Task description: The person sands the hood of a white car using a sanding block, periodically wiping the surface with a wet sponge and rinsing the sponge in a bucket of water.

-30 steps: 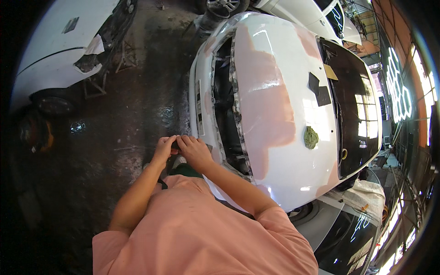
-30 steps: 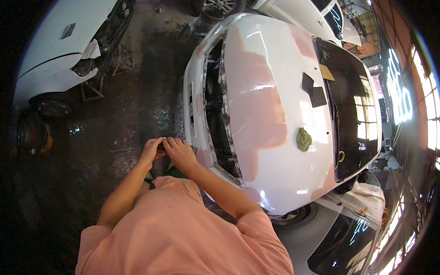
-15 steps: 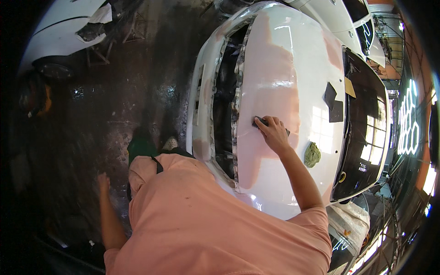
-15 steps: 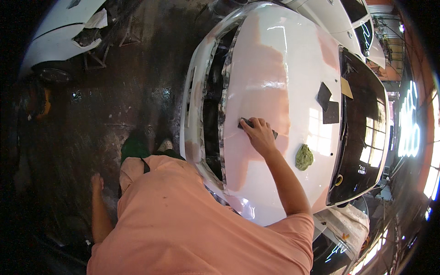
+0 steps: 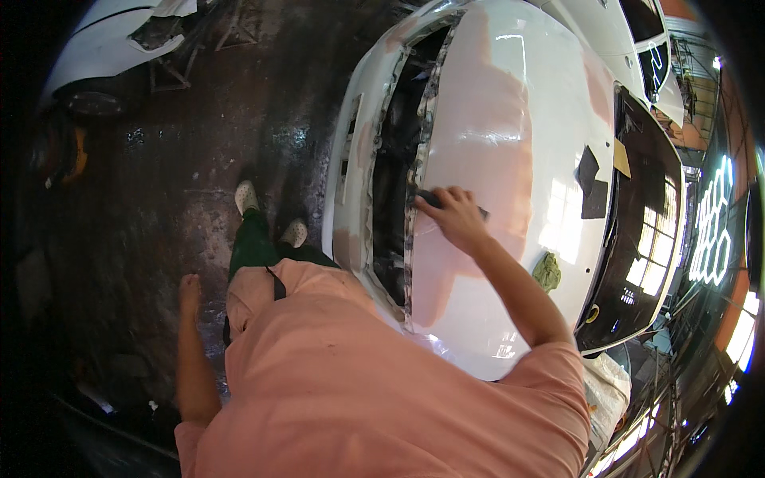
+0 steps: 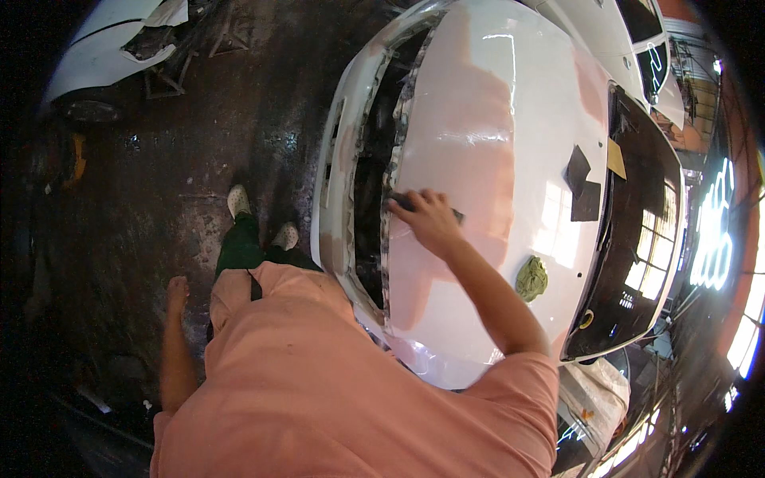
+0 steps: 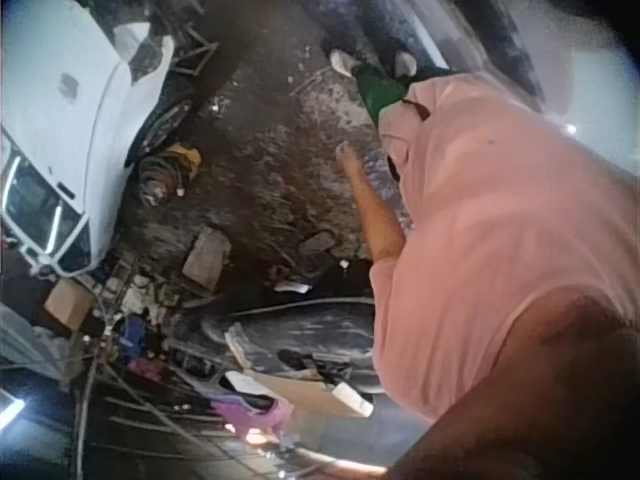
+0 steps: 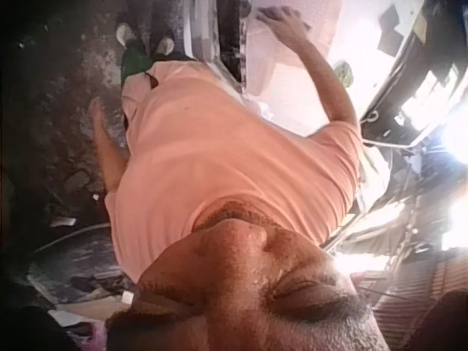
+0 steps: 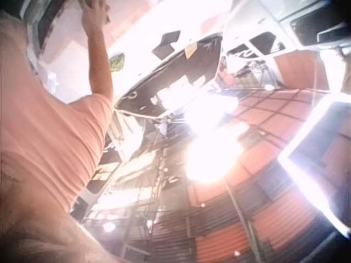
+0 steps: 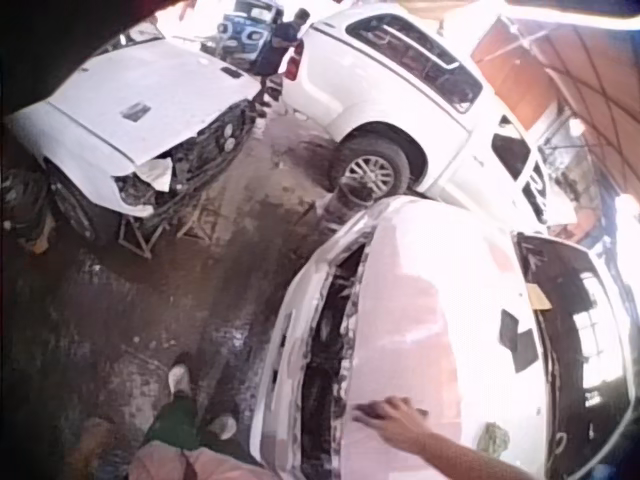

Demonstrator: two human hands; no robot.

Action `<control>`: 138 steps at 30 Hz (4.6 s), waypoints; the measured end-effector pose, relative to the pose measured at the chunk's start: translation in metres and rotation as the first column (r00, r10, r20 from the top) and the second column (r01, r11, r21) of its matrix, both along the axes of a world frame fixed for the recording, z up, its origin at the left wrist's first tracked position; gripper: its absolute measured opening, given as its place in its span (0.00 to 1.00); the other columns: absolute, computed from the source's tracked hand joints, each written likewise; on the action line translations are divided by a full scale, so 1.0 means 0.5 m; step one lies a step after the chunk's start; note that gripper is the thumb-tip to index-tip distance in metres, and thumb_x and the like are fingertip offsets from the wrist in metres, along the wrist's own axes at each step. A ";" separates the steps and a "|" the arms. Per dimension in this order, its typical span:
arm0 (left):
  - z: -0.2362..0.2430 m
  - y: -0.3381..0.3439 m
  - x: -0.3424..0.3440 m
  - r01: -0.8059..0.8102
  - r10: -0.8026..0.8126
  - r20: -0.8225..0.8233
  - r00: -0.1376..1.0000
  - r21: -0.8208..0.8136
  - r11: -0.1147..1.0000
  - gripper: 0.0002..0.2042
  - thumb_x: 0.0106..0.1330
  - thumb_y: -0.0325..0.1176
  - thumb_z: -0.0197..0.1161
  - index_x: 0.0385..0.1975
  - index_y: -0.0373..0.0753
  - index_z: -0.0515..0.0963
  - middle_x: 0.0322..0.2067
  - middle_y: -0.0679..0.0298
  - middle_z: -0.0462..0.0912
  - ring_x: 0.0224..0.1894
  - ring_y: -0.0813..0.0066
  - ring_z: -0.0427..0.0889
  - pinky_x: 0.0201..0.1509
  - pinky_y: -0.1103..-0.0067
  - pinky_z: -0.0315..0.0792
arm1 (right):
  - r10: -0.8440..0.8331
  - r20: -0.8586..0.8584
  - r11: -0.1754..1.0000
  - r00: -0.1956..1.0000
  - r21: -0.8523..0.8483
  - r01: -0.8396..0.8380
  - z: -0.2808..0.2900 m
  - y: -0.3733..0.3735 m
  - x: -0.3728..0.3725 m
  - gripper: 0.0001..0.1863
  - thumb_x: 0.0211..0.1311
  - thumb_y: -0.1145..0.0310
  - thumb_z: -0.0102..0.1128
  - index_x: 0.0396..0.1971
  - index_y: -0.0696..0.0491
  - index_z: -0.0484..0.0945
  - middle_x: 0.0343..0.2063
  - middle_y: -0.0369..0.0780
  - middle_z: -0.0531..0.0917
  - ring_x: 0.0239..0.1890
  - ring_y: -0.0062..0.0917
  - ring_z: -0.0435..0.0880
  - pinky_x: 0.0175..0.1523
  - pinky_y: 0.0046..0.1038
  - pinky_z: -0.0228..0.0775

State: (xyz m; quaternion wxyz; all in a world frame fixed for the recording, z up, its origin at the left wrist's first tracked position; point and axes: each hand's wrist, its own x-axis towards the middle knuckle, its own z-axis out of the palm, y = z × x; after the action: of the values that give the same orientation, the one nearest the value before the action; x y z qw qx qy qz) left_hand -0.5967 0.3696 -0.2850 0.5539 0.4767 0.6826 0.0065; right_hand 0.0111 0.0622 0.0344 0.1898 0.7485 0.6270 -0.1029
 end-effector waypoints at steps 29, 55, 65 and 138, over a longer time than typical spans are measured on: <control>-0.035 -0.067 -0.174 0.088 -0.096 -0.098 0.991 -0.080 0.993 0.14 0.77 0.40 0.57 0.38 0.34 0.80 0.28 0.64 0.78 0.30 0.75 0.75 0.34 0.72 0.69 | 0.076 -0.045 0.995 0.996 0.062 -0.073 0.024 -0.039 0.028 0.28 0.62 0.69 0.64 0.64 0.38 0.80 0.59 0.39 0.78 0.59 0.39 0.76 0.59 0.46 0.70; -0.106 -0.051 -0.070 0.083 -0.077 0.048 0.996 -0.123 0.989 0.11 0.77 0.38 0.60 0.41 0.36 0.80 0.27 0.68 0.76 0.32 0.72 0.76 0.38 0.72 0.71 | -0.168 0.197 0.945 0.966 0.311 0.101 -0.039 0.233 0.163 0.21 0.68 0.70 0.58 0.59 0.38 0.81 0.49 0.38 0.84 0.52 0.42 0.81 0.50 0.48 0.74; -0.102 -0.097 -0.166 0.168 -0.169 -0.013 0.985 -0.083 0.982 0.12 0.78 0.39 0.56 0.36 0.37 0.78 0.26 0.67 0.77 0.29 0.76 0.74 0.34 0.73 0.70 | -0.143 0.124 0.977 0.982 0.175 0.120 -0.061 0.217 0.197 0.22 0.70 0.66 0.61 0.62 0.35 0.82 0.55 0.40 0.83 0.56 0.44 0.80 0.55 0.49 0.75; 0.310 -0.658 0.644 0.392 -0.875 -0.340 -0.344 0.795 -0.463 0.48 0.80 0.59 0.48 0.77 0.16 0.43 0.80 0.29 0.36 0.84 0.35 0.34 0.85 0.48 0.34 | -0.306 -0.452 -0.946 -0.838 0.049 0.319 -0.386 -0.063 -1.554 0.26 0.67 0.63 0.67 0.65 0.48 0.79 0.59 0.50 0.81 0.60 0.53 0.78 0.67 0.50 0.69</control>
State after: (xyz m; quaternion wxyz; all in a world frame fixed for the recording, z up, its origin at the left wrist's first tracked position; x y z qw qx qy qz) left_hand -0.2749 0.0408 -0.1298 0.2587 0.9328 -0.2507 -0.0035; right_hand -0.7659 0.0307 -0.1587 -0.2512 0.7659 -0.5885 -0.0629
